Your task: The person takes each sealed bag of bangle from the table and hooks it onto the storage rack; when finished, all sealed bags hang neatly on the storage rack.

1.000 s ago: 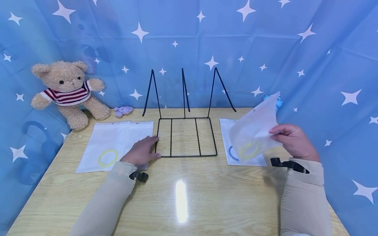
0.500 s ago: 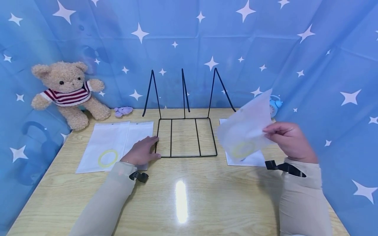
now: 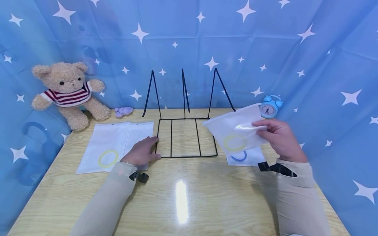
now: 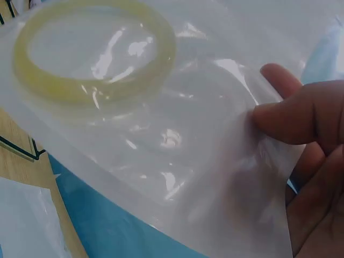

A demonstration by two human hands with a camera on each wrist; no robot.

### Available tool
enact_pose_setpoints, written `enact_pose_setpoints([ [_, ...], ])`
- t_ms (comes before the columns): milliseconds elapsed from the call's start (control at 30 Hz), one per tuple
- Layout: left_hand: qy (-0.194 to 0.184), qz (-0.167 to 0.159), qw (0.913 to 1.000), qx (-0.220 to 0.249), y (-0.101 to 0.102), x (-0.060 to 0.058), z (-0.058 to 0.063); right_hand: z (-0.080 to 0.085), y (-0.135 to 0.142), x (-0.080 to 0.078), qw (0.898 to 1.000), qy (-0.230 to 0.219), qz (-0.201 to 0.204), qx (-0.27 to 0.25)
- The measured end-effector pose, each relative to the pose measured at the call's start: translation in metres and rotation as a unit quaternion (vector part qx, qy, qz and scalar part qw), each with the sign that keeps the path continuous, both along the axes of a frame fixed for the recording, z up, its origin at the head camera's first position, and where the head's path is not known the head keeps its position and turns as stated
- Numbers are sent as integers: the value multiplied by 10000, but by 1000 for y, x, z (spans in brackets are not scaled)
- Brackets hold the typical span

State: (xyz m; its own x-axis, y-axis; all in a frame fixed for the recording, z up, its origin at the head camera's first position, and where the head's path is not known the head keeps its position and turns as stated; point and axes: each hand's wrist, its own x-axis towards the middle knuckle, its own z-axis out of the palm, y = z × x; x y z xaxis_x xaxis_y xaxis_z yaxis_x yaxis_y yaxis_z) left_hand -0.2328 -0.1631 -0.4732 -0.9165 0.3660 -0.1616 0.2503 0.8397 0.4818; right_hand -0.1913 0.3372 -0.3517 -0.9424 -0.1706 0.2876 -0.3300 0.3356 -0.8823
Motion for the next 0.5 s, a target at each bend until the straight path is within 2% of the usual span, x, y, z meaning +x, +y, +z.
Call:
enact_pose_setpoints([
  [233, -3, 29, 10000, 1, 1, 2, 1, -2, -2, -1, 9986, -72, -319, 406],
  [500, 7, 33, 10000, -6, 1, 2, 2, -4, -2, -3, 9974, -89, -468, 536],
])
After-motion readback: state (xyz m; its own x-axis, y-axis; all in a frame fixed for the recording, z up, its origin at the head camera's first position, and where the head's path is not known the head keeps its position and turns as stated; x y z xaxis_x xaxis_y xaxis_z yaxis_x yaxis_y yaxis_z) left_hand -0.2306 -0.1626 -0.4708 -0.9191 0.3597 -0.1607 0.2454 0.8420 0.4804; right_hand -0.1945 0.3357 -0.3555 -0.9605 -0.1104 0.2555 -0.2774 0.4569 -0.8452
